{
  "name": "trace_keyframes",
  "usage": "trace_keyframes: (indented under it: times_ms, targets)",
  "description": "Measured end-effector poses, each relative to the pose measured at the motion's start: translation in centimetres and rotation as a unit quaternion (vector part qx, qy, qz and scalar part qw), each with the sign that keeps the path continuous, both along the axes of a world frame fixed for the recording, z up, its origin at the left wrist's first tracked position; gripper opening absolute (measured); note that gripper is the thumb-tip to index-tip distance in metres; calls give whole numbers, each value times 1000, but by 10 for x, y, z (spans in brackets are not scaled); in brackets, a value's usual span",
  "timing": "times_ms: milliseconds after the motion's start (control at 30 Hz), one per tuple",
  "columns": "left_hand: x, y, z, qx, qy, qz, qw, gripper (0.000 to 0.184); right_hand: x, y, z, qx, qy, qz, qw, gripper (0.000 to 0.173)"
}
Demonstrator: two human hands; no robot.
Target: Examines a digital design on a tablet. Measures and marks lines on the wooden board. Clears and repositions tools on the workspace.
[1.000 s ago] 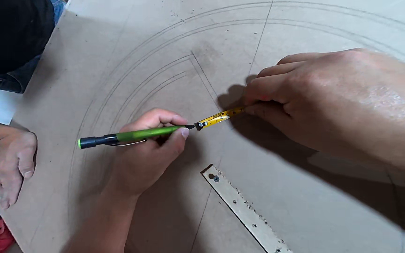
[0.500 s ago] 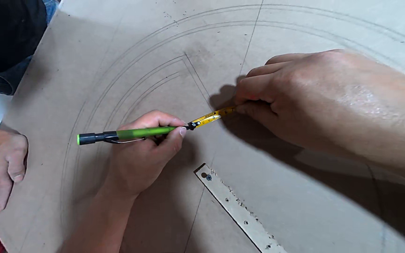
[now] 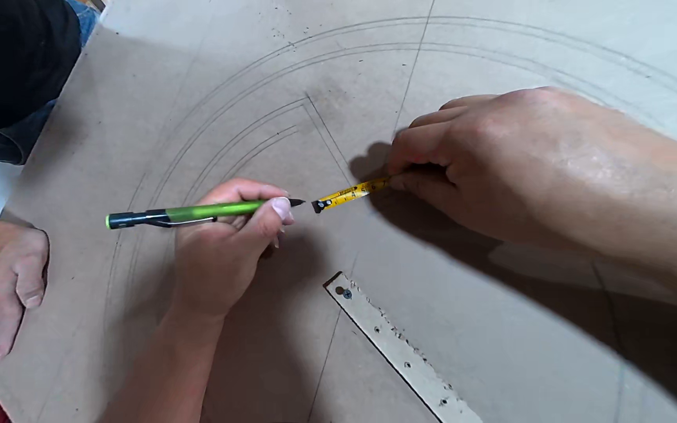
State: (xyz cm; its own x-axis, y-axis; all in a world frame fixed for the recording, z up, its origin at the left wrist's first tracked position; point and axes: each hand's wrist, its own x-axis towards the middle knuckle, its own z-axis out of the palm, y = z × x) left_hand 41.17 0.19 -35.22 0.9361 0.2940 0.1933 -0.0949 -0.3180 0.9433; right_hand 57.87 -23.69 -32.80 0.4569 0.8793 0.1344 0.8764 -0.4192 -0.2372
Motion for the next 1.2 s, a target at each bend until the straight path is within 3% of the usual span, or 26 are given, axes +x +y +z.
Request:
trace_keyframes:
  times_ms: [167, 267, 400, 500, 633, 800, 900, 1200]
  targets:
    - [4, 0, 1, 44, 9, 8, 999, 10, -25, -29, 19, -93, 73, -112, 987, 20]
    - [12, 0, -1, 32, -15, -27, 999, 10, -68, -52, 15, -67, 92, -219, 969, 15]
    - [53, -11, -3, -1, -29, -157, 987, 19, -116, -42, 11, -26, 104, -367, 924, 13]
    - [78, -17, -4, 41, -38, -268, 962, 26, -138, -27, 6, 3, 116, -429, 896, 16]
    - [84, -16, -3, 49, -48, -343, 937, 25, -144, -19, -1, 37, 86, -459, 883, 21]
    - [87, -16, -6, 56, -59, -333, 940, 21, -139, -32, -17, 83, 132, -448, 881, 23]
    - [87, -18, -5, 60, -55, -334, 939, 20, -138, -28, -9, 78, 148, -442, 881, 21]
    - [86, -18, -5, 58, -58, -336, 938, 21, -138, -25, -3, 43, 101, -430, 896, 19]
